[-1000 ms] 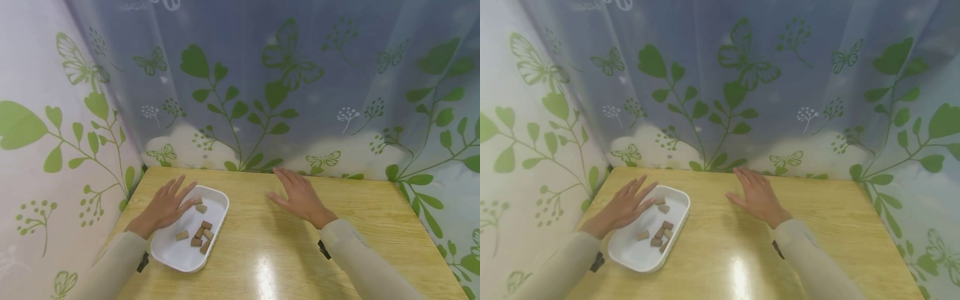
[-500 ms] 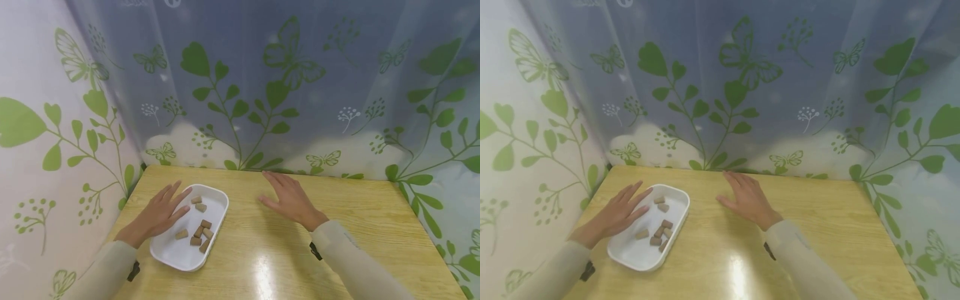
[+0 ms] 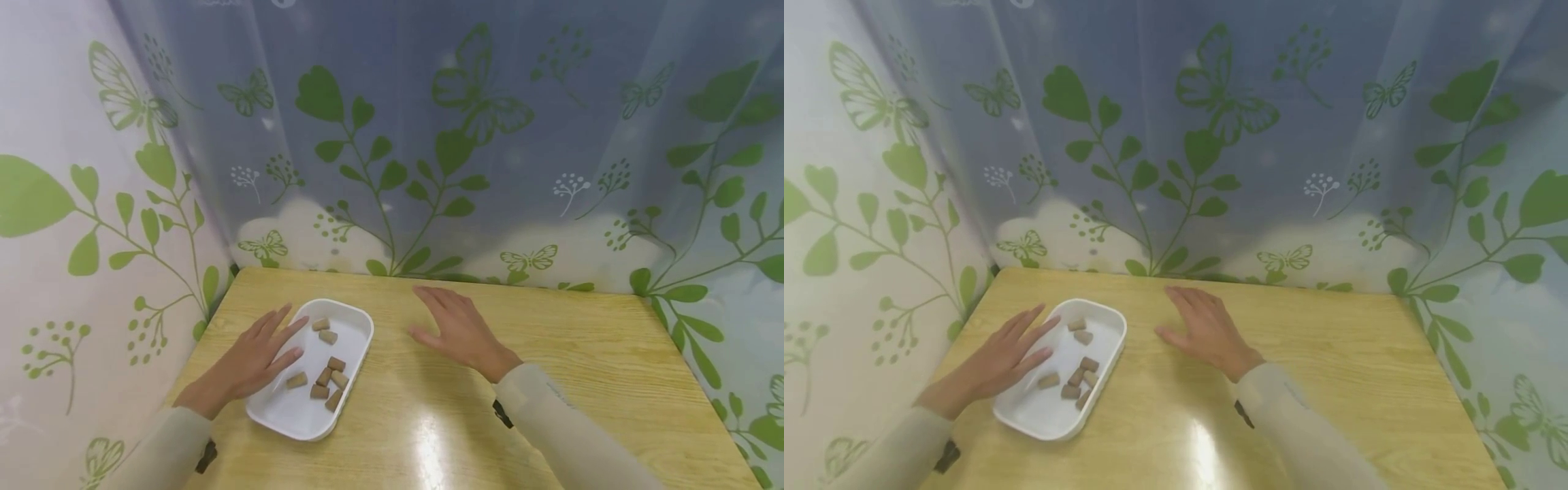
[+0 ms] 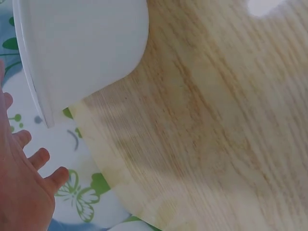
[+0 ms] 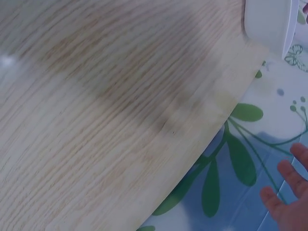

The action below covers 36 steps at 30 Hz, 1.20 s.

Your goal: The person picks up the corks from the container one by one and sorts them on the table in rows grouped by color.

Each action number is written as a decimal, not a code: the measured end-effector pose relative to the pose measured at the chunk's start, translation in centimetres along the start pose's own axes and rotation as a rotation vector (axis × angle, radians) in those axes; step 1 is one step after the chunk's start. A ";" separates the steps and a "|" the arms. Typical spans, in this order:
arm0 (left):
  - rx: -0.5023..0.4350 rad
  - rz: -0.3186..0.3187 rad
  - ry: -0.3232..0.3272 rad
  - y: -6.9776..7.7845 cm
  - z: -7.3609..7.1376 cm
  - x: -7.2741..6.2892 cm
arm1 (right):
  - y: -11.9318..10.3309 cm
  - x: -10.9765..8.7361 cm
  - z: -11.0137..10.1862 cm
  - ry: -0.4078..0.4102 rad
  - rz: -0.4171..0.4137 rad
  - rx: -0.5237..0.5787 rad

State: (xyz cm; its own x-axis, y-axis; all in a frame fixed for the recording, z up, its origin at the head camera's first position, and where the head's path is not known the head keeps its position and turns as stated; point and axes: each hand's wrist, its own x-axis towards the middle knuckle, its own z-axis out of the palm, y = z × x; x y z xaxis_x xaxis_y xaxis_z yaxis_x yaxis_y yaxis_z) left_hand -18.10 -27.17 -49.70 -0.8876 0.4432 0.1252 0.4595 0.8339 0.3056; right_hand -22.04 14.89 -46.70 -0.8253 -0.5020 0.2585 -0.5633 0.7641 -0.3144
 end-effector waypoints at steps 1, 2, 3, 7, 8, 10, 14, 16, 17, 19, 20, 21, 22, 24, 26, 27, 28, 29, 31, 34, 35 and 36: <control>-0.003 0.000 0.000 0.0 0.0 -0.1 | -0.2 0.1 0.1 0.004 -0.009 0.000; -0.007 0.002 0.000 -0.1 0.0 -0.3 | -0.4 0.1 0.2 0.005 -0.015 0.004; -0.010 0.004 0.000 -0.1 0.0 -0.4 | -0.7 0.1 0.3 0.005 -0.021 0.014; -0.011 0.011 -0.002 -0.4 0.2 -0.9 | -1.6 0.3 0.8 -0.002 -0.034 0.058; -0.013 0.012 -0.002 -0.4 0.2 -1.0 | -1.8 0.3 0.9 -0.012 -0.031 0.076; -0.015 0.012 -0.003 -0.4 0.3 -1.2 | -2.2 0.3 1.2 -0.022 -0.034 0.094; -0.028 0.008 -0.002 -0.3 0.4 -1.6 | -2.9 0.4 1.8 -0.032 -0.048 0.098; -0.029 0.012 0.000 -0.2 0.5 -1.7 | -3.4 0.4 2.0 -0.033 -0.055 0.098; -0.027 0.017 0.003 -0.3 0.6 -1.8 | -3.6 0.4 2.1 -0.034 -0.059 0.097; -0.020 0.028 0.012 -0.3 0.8 -1.9 | -4.0 0.5 2.3 -0.034 -0.070 0.098; -0.020 0.033 0.016 -0.4 0.9 -2.0 | -4.2 0.6 2.4 -0.038 -0.073 0.102; -0.018 0.036 0.020 -0.5 0.9 -2.1 | -4.4 0.6 2.5 -0.044 -0.075 0.110; -0.016 0.038 0.026 -0.5 0.9 -2.1 | -4.6 0.6 2.5 -0.050 -0.076 0.122; -0.015 0.041 0.036 -0.6 1.0 -2.3 | -5.0 0.7 2.7 -0.064 -0.071 0.149; -0.015 0.043 0.045 -0.7 1.0 -2.5 | -5.5 0.8 2.9 -0.076 -0.064 0.175; -0.013 0.044 0.047 -0.7 1.0 -2.6 | -5.6 0.8 3.0 -0.078 -0.064 0.186; -0.012 0.045 0.049 -0.7 1.1 -2.7 | -5.8 0.8 3.2 -0.077 -0.068 0.192; -0.011 0.047 0.052 -0.7 1.1 -2.8 | -6.0 0.8 3.4 -0.075 -0.075 0.189; -0.009 0.049 0.053 -0.8 1.2 -2.9 | -6.2 0.8 3.8 -0.064 -0.098 0.178; -0.009 0.046 0.050 -0.8 1.3 -3.2 | -6.6 0.9 4.4 -0.054 -0.123 0.161; -0.011 0.043 0.048 -0.8 1.3 -3.3 | -6.8 0.9 4.5 -0.053 -0.126 0.160; -0.012 0.040 0.045 -0.8 1.3 -3.3 | -6.9 1.0 4.6 -0.054 -0.129 0.161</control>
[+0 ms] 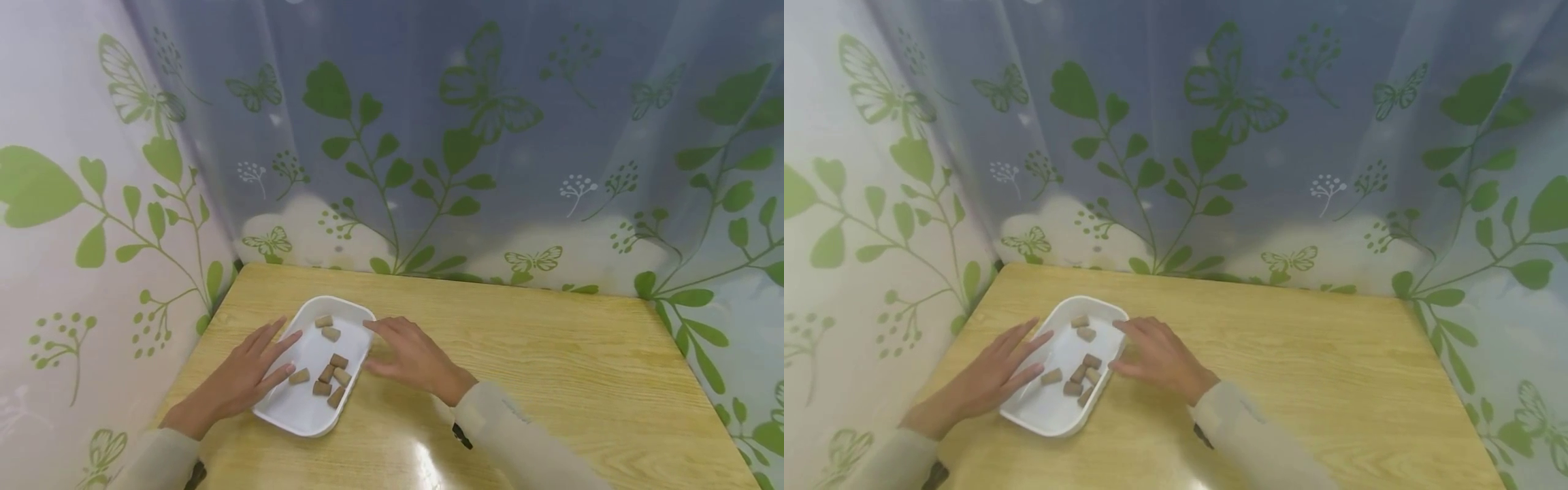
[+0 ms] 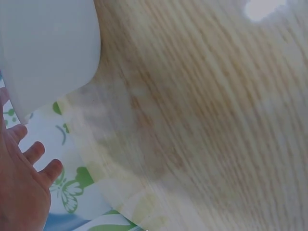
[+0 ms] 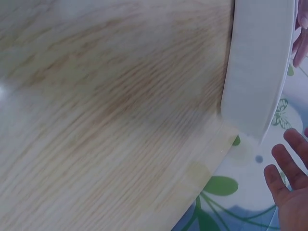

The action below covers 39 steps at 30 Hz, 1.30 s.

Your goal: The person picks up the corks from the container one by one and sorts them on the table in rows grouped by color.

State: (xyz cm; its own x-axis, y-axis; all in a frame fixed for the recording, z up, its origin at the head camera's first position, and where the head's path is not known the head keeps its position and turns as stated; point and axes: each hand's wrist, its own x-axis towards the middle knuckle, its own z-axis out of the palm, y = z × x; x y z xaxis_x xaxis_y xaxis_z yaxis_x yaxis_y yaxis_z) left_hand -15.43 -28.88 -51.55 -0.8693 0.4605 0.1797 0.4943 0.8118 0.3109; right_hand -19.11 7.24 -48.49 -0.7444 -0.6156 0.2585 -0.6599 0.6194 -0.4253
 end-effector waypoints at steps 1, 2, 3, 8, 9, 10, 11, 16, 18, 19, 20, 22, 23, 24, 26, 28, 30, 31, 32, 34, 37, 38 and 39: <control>-0.003 -0.003 -0.001 0.0 0.0 -0.1 | -0.1 0.1 0.1 -0.003 0.000 0.002; -0.004 -0.006 -0.004 0.0 0.0 -0.2 | -0.3 0.1 0.2 -0.010 0.002 0.006; -0.006 -0.008 -0.005 0.0 0.1 -0.2 | -0.5 0.2 0.3 -0.014 0.003 0.011; -0.006 -0.006 0.001 0.0 0.2 -0.6 | -1.4 0.6 0.8 -0.043 -0.004 0.024; -0.005 -0.005 0.002 0.0 0.3 -0.6 | -1.5 0.7 1.0 -0.044 -0.009 0.025; -0.004 -0.006 0.003 -0.1 0.3 -0.7 | -1.6 0.7 1.2 -0.049 -0.014 0.024; -0.004 -0.007 0.002 -0.1 0.4 -0.7 | -1.8 0.8 1.3 -0.053 -0.019 0.026; -0.008 -0.022 -0.012 -0.1 0.5 -1.1 | -2.3 1.2 2.2 -0.066 -0.043 0.018; -0.007 -0.025 -0.016 -0.1 0.5 -1.1 | -2.5 1.4 2.5 -0.062 -0.066 0.010; -0.007 -0.024 -0.014 -0.1 0.5 -1.1 | -2.7 1.5 2.6 -0.062 -0.077 0.012; -0.006 -0.021 -0.013 -0.1 0.5 -1.1 | -2.7 1.6 2.8 -0.059 -0.089 0.005; 0.001 -0.014 -0.009 -0.1 0.5 -1.1 | -2.8 1.7 3.0 -0.062 -0.106 -0.006; 0.002 -0.010 -0.009 -0.1 0.5 -1.1 | -2.9 1.8 3.1 -0.065 -0.111 -0.014; 0.003 -0.006 -0.008 -0.1 0.5 -1.1 | -2.9 1.8 3.2 -0.070 -0.111 -0.017; 0.005 0.001 -0.011 -0.1 0.5 -1.0 | -3.0 1.9 3.3 -0.082 -0.104 -0.032; 0.005 0.004 -0.019 -0.1 0.4 -1.0 | -3.1 1.9 3.3 -0.092 -0.101 -0.044; 0.007 0.003 -0.027 -0.1 0.4 -0.9 | -3.2 2.0 3.4 -0.100 -0.101 -0.055; 0.006 0.003 -0.032 -0.1 0.4 -0.9 | -3.2 2.1 3.4 -0.103 -0.103 -0.059; 0.003 0.001 -0.036 -0.1 0.4 -0.9 | -3.3 2.1 3.4 -0.104 -0.105 -0.059; -0.002 0.001 -0.043 -0.2 0.5 -0.9 | -3.4 2.3 3.4 -0.111 -0.102 -0.057; -0.017 -0.001 -0.051 -0.2 0.5 -0.9 | -3.5 2.8 3.6 -0.141 -0.083 -0.053; -0.021 -0.003 -0.056 -0.2 0.5 -1.0 | -3.6 2.9 3.7 -0.158 -0.074 -0.049; -0.023 -0.004 -0.059 -0.3 0.6 -1.0 | -3.6 3.1 3.7 -0.175 -0.067 -0.048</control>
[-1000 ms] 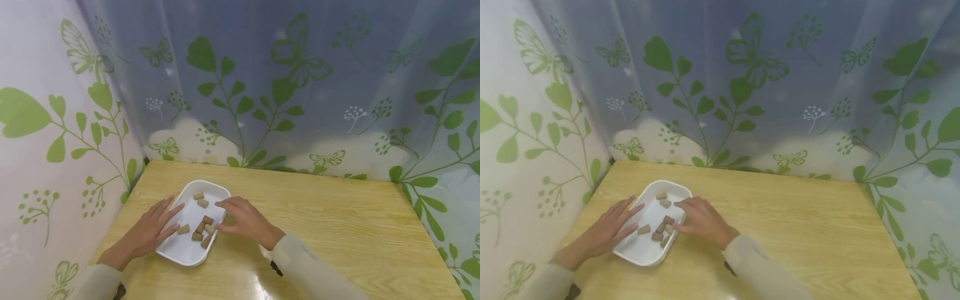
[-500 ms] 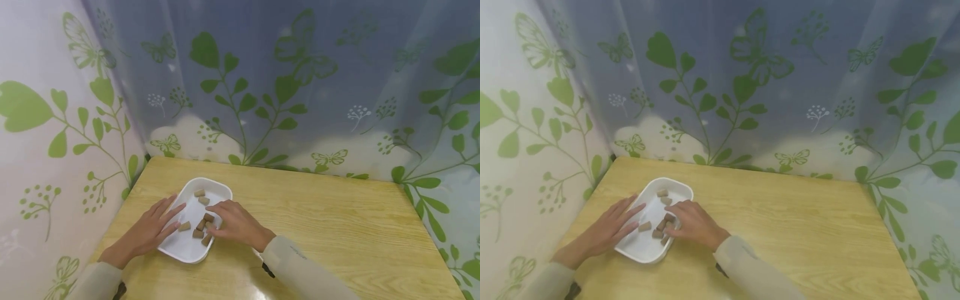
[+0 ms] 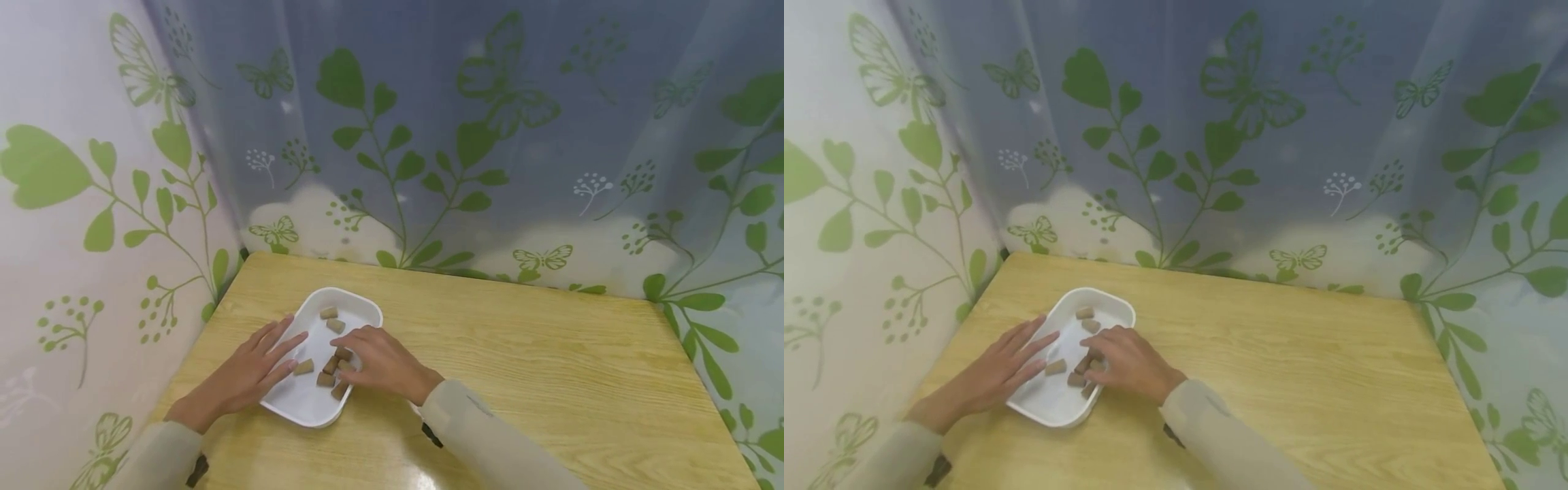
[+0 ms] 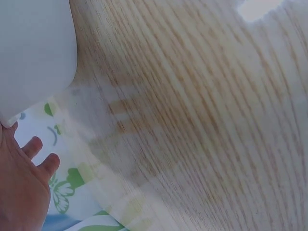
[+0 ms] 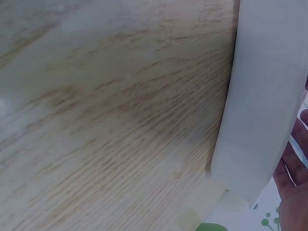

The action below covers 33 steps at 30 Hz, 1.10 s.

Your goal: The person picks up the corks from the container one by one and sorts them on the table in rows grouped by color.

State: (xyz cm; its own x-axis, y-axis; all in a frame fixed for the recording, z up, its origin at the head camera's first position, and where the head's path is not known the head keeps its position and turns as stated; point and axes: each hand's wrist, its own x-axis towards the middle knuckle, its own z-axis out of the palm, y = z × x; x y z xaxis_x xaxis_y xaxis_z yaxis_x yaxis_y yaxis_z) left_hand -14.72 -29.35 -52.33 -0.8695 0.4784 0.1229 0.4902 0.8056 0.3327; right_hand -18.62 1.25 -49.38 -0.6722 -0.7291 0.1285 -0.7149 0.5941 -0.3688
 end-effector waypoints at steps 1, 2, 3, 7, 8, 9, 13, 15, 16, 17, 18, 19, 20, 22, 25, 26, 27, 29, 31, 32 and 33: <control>-0.002 -0.002 -0.005 0.0 0.0 0.0 | 0.0 0.2 0.0 -0.017 0.006 -0.001; -0.004 -0.004 -0.009 0.0 0.0 0.0 | 0.0 0.4 0.1 -0.035 0.010 0.003; -0.006 -0.005 -0.012 -0.1 0.1 0.0 | 0.0 0.6 0.1 -0.054 0.013 0.006; -0.018 -0.011 -0.022 -0.1 0.1 0.0 | -0.1 1.5 0.0 -0.116 0.008 0.027; -0.022 -0.013 -0.024 -0.1 0.1 0.0 | -0.2 1.7 0.0 -0.129 0.007 0.036; -0.027 -0.015 -0.027 -0.1 0.1 0.0 | -0.2 1.9 0.0 -0.140 0.007 0.044; -0.035 -0.025 -0.036 -0.1 0.2 0.0 | 0.0 2.5 0.3 -0.171 -0.005 0.076; -0.034 -0.027 -0.040 -0.1 0.3 0.0 | 0.0 2.8 0.4 -0.178 -0.022 0.091; -0.033 -0.028 -0.041 -0.1 0.3 0.1 | 0.1 2.9 0.5 -0.183 -0.032 0.095; -0.033 -0.028 -0.043 -0.1 0.3 0.1 | 0.1 3.0 0.5 -0.188 -0.041 0.100; -0.033 -0.028 -0.044 -0.1 0.3 0.1 | 0.2 3.1 0.6 -0.195 -0.048 0.102; -0.033 -0.026 -0.045 -0.1 0.2 0.1 | 0.2 3.2 0.7 -0.202 -0.055 0.101; -0.034 -0.025 -0.046 -0.1 0.2 0.1 | 0.3 3.3 0.7 -0.209 -0.059 0.100; -0.034 -0.022 -0.047 -0.1 0.2 0.2 | 0.3 3.6 0.8 -0.223 -0.066 0.097; -0.034 -0.019 -0.043 -0.1 0.1 0.2 | 0.4 4.0 0.7 -0.239 -0.080 0.106; -0.033 -0.018 -0.041 -0.1 0.1 0.3 | 0.4 4.2 0.7 -0.243 -0.085 0.107; -0.032 -0.019 -0.039 -0.1 0.1 0.3 | 0.4 4.4 0.6 -0.247 -0.090 0.109; -0.028 -0.020 -0.033 -0.2 0.1 0.3 | 0.4 4.7 0.6 -0.259 -0.099 0.114; -0.028 -0.021 -0.030 -0.2 0.1 0.2 | 0.4 5.0 0.6 -0.278 -0.106 0.117; -0.027 -0.022 -0.028 -0.3 0.2 0.2 | 0.3 5.1 0.7 -0.289 -0.108 0.122; -0.028 -0.022 -0.026 -0.3 0.2 0.1 | 0.3 5.1 0.7 -0.302 -0.108 0.124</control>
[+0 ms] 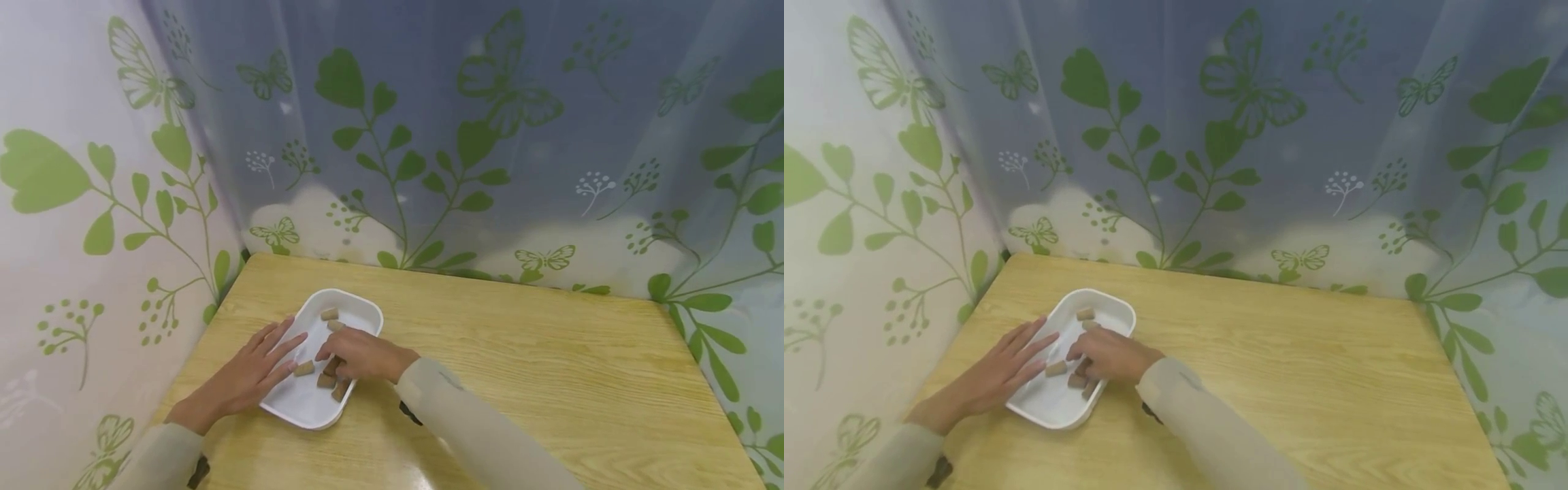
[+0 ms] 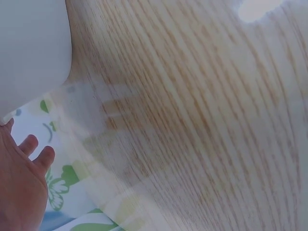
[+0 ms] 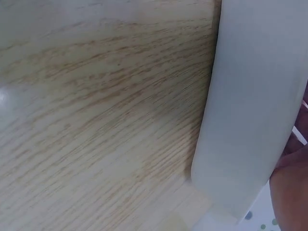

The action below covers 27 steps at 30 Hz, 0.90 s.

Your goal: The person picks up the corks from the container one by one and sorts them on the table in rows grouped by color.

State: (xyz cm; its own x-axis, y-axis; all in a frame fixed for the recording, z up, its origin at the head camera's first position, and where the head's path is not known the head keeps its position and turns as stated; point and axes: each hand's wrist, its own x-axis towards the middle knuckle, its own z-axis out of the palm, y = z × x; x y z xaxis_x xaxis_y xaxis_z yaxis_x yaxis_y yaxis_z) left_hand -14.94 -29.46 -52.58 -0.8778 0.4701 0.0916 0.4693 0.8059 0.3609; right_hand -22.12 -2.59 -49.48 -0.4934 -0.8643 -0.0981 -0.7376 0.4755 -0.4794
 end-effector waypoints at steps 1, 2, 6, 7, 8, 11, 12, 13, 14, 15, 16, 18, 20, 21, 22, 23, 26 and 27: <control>0.000 0.000 0.003 0.0 0.0 -0.1 | 0.0 0.1 0.1 -0.011 0.002 -0.003; 0.000 0.001 0.005 0.0 0.0 -0.1 | -0.1 0.2 0.1 -0.022 0.003 0.001; -0.004 0.001 0.005 0.1 0.0 -0.1 | -0.2 0.5 0.3 -0.057 0.016 -0.012; -0.005 0.001 0.003 0.2 0.0 -0.1 | -0.3 0.5 0.3 -0.065 0.017 -0.009; -0.006 0.001 0.001 0.2 0.0 -0.1 | -0.3 0.6 0.4 -0.075 0.016 -0.002; -0.002 0.004 0.002 0.2 -0.1 0.0 | -0.3 0.9 0.3 -0.100 -0.002 -0.007; 0.001 0.007 0.005 0.2 -0.1 0.0 | -0.3 1.0 0.3 -0.107 -0.014 -0.004; 0.004 0.010 0.008 0.1 -0.1 0.0 | -0.3 1.0 0.2 -0.111 -0.025 -0.014; 0.006 0.011 0.010 0.1 0.0 0.0 | -0.2 1.1 0.2 -0.114 -0.038 -0.024; 0.007 0.011 0.012 0.0 0.0 0.0 | -0.2 1.2 0.1 -0.117 -0.051 -0.034; 0.009 0.010 0.013 0.0 0.0 0.0 | -0.2 1.3 0.1 -0.119 -0.060 -0.036; 0.008 0.003 0.008 0.0 -0.1 0.0 | -0.2 1.3 0.0 -0.126 -0.071 -0.032; 0.005 -0.005 -0.001 0.0 -0.1 0.0 | -0.1 1.4 0.0 -0.140 -0.078 -0.021; 0.003 -0.008 -0.005 0.0 -0.1 0.0 | -0.1 1.4 0.0 -0.147 -0.082 -0.012; 0.002 -0.009 -0.007 0.0 -0.1 0.0 | -0.1 1.4 0.0 -0.153 -0.088 -0.006; 0.000 -0.011 -0.009 0.0 -0.1 0.0 | -0.1 1.4 0.1 -0.159 -0.094 -0.004; 0.000 -0.008 -0.009 0.0 0.0 0.0 | -0.2 1.3 0.1 -0.169 -0.104 -0.038; -0.001 -0.006 -0.009 -0.1 0.1 0.0 | -0.2 1.3 0.1 -0.172 -0.109 -0.055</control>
State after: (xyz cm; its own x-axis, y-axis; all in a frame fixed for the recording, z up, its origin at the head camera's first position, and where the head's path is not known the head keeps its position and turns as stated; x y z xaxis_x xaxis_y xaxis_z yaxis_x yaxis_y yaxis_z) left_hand -14.96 -29.48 -52.68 -0.8797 0.4685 0.0814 0.4640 0.8085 0.3619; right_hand -22.59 -3.77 -49.61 -0.3264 -0.9243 -0.1977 -0.8086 0.3814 -0.4479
